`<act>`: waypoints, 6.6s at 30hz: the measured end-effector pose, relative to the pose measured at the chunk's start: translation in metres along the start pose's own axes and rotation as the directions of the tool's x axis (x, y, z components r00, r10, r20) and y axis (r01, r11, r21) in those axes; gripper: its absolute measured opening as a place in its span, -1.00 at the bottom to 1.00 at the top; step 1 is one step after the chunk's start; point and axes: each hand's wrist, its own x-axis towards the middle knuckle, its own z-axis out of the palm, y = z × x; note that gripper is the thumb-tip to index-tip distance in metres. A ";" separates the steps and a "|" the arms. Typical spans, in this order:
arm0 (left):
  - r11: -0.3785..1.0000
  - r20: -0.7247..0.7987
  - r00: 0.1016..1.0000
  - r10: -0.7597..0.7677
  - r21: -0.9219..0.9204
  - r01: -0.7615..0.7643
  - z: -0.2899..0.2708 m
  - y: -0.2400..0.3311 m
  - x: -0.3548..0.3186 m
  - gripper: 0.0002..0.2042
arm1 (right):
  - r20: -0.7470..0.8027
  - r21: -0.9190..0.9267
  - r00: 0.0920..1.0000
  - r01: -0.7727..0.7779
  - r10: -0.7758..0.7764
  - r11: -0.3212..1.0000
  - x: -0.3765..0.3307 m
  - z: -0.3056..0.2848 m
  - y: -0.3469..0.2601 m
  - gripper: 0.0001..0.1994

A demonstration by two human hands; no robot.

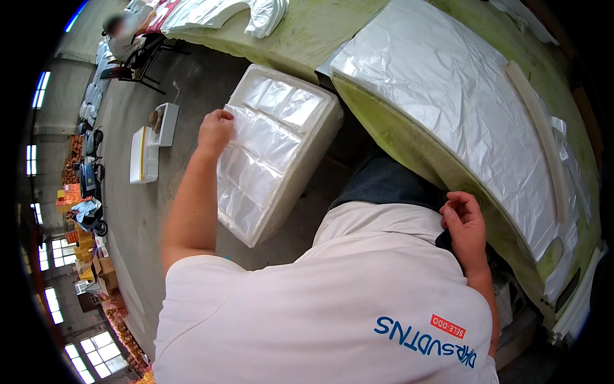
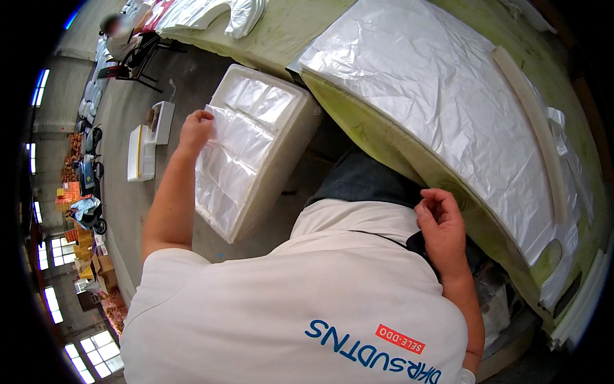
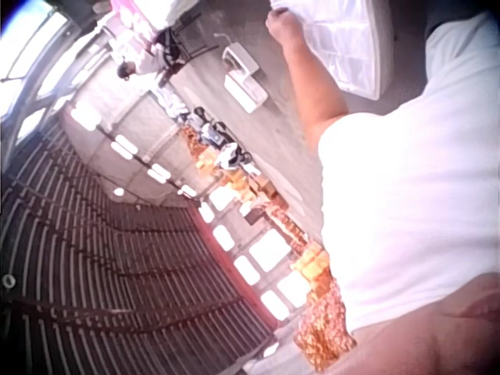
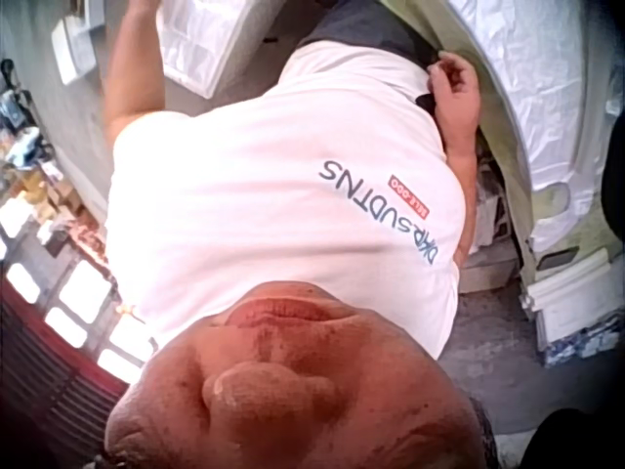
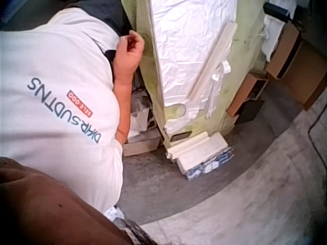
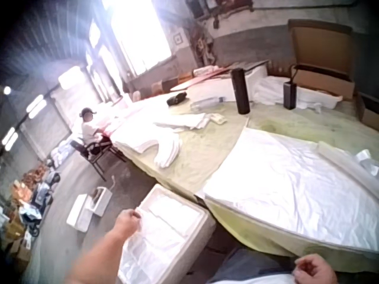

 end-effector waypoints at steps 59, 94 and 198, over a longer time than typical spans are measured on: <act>0.066 0.242 -0.108 0.964 -0.615 -0.785 0.093 0.506 -0.228 -0.47 | -0.347 0.040 0.937 0.064 -0.047 0.997 -0.058 -0.076 -0.015 -0.22; 0.347 0.504 -0.053 0.862 -0.664 -0.663 0.092 0.592 -0.287 -0.68 | -0.575 -0.806 0.348 -0.395 -0.740 0.441 -0.026 -0.255 -0.022 -0.42; 0.019 -0.030 0.039 0.999 -0.487 -0.873 0.093 0.480 -0.161 -0.75 | -0.109 -0.725 0.621 0.485 -0.776 0.490 0.001 -0.066 -0.055 -0.76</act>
